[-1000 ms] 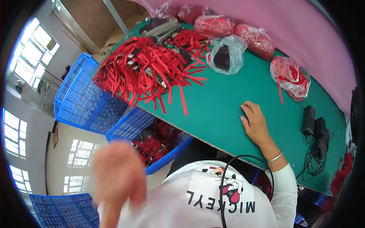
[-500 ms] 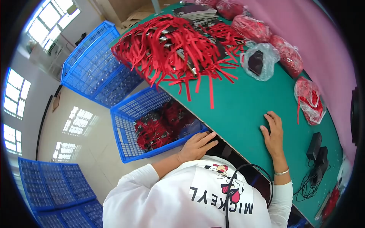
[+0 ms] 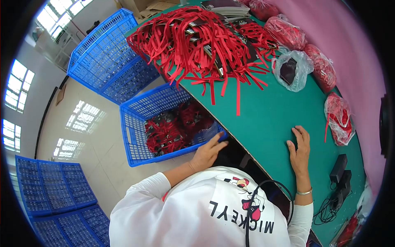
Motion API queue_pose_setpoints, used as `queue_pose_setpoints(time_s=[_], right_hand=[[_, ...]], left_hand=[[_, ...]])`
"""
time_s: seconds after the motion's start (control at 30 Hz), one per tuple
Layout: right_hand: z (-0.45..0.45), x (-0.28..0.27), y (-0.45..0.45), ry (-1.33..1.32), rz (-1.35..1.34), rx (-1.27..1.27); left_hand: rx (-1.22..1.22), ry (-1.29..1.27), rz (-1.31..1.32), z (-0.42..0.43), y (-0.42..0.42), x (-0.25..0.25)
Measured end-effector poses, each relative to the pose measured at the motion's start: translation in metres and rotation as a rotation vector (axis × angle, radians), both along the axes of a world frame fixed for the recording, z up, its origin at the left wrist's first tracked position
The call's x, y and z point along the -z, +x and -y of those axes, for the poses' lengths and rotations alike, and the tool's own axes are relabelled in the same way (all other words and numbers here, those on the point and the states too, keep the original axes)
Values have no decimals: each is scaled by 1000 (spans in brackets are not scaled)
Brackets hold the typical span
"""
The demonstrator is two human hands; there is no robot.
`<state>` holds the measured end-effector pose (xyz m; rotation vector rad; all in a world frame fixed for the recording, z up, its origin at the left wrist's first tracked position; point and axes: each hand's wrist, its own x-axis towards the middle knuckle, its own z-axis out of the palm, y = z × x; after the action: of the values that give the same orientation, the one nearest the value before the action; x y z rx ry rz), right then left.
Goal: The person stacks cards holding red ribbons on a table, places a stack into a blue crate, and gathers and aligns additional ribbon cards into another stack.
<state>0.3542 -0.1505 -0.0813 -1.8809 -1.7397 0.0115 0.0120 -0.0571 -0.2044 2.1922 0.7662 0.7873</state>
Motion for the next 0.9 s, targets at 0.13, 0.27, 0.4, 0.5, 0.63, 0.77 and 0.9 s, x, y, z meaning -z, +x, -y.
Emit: queue_pose_setpoints(time_s=[0.13, 0.27, 0.4, 0.5, 0.63, 0.77, 0.9], right_hand=[[-1, 0, 1, -12, -16, 11], [-2, 0, 2, -16, -9, 14], [-3, -2, 1, -29, -20, 21], [-4, -2, 1, -35, -17, 20], [-5, -3, 2, -41, -15, 19], [-4, -1, 1, -49, -33, 37], [-5, -1, 3, -31, -32, 27]], left_hand=[[-139, -159, -7, -18, -3, 38], [-210, -332, -162, -35, -16, 85], [-299, -161, -292, -54, -44, 189], [-320, -211, -458, -58, -51, 242], [-199, -427, -768, -56, -39, 242], [-135, -450, -795, -62, -34, 256], [-174, -443, -914, -59, -30, 261]])
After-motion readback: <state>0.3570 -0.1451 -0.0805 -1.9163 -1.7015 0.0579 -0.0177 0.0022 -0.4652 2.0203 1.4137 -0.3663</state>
